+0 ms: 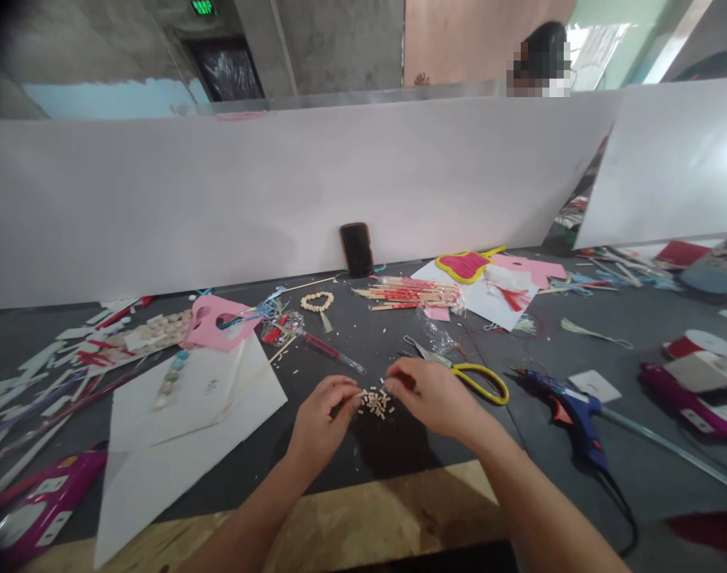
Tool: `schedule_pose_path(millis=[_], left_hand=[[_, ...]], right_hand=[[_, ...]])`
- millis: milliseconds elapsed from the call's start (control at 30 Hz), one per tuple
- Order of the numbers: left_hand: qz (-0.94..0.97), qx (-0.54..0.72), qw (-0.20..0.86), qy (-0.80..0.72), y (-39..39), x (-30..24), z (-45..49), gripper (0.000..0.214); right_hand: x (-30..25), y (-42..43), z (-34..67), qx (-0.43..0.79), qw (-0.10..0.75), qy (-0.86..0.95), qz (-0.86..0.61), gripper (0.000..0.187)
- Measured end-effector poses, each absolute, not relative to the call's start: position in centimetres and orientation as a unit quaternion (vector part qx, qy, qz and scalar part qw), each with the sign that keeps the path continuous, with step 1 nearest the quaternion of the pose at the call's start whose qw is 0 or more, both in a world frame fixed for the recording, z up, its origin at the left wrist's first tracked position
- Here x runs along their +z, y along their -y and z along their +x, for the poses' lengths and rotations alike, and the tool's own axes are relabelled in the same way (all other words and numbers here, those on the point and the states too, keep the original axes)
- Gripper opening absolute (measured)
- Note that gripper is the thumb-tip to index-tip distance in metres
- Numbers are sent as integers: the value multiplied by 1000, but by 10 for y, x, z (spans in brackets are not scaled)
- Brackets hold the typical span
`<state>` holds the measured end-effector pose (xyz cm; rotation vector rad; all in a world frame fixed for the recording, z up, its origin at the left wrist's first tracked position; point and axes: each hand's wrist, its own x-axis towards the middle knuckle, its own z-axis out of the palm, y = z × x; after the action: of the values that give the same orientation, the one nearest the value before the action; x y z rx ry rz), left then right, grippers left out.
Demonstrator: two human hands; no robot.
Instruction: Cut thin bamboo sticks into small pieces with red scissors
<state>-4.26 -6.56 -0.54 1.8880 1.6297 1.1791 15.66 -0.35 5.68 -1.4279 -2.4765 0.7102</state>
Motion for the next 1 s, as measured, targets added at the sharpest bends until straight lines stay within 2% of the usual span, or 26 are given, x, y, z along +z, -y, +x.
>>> schedule_pose_path(millis=[200,500,700,867,1000], left_hand=[[684,404,172,-582,66,-9,-42,16],[705,394,140,-572,66,-17,-39,16],[674,441,180,-564,68,-13,-39,12],[651,464,211,-563,71,-10,-39,10],[646,461,205,-573,69,-10,-41,9]], right_hand=[[22,4,123,388,185,800,-420,43],[3,9,124,538,215,722,-378,34],[4,9,126,639,213,657,-338,37],[5,10,126,674,208,627,-330,41],[8,4,130,634,241,638,-365,39]])
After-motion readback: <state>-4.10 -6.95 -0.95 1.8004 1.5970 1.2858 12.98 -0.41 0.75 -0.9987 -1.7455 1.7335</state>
